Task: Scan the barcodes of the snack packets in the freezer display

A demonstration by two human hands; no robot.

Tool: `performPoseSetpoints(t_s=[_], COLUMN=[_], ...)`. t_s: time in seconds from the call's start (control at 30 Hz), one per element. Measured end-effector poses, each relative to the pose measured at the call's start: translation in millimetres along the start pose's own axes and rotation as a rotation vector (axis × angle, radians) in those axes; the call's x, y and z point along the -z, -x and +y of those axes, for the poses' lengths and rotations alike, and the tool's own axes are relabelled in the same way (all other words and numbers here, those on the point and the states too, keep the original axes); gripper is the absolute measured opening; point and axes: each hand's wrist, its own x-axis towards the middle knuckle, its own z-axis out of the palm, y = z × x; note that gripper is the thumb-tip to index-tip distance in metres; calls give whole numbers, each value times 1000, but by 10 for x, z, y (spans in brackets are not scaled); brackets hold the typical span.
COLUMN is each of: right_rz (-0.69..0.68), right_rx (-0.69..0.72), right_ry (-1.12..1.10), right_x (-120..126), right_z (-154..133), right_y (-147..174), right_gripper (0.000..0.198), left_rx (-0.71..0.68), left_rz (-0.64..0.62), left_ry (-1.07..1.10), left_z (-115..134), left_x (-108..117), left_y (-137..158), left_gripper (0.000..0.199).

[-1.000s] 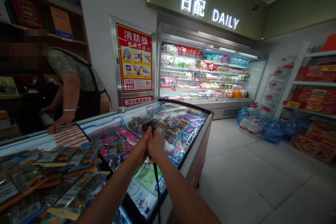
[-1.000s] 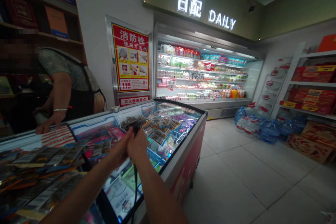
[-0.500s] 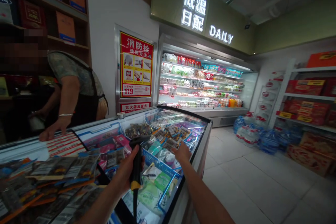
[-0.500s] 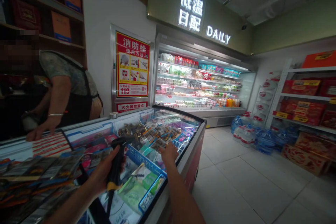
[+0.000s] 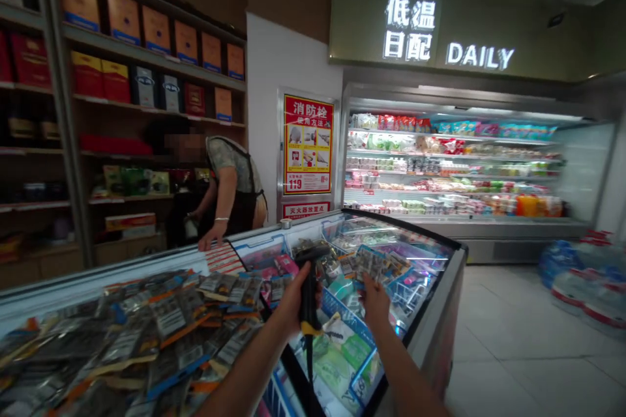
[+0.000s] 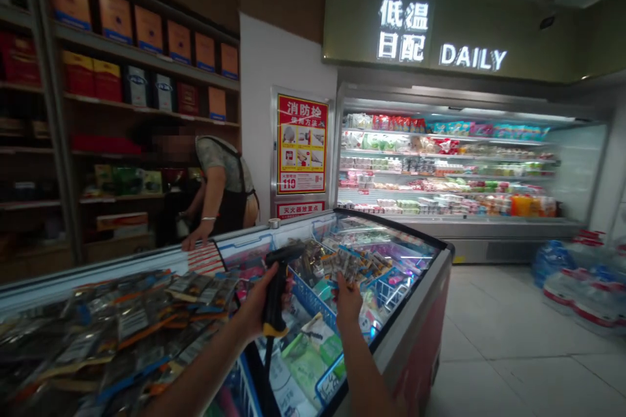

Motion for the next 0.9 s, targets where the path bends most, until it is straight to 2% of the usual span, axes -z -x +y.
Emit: performPoseSetpoints(t_s=[0.07,0.17,0.3,0.53,0.63,0.9], right_rz=[-38,-110,-135,-166,-198,-232], right_rx=[-25,45,80,38,71,47], right_ry=[-19,-57,-122,-13,28,43], right_x=[-41,5,87,64,72,101], right_z=[43,94,125,153,149,125], right_y=[38,-11,-115,-91,-67,-73], right_gripper=[36,40,42,37,34,31], left_rx=[-7,-47,-55,17,2,-11], left_rz=[-25,-49,-51,40,64,95], left_ry=[-6,-32,-95,-127,-126,-144], left_z=[62,142,87,-244,-228,-83], left_x=[-50,-163,-247,-74,-34,-27], left_y=[78,238,436,494,456,524], left_gripper=[33,30,26,25,23,24])
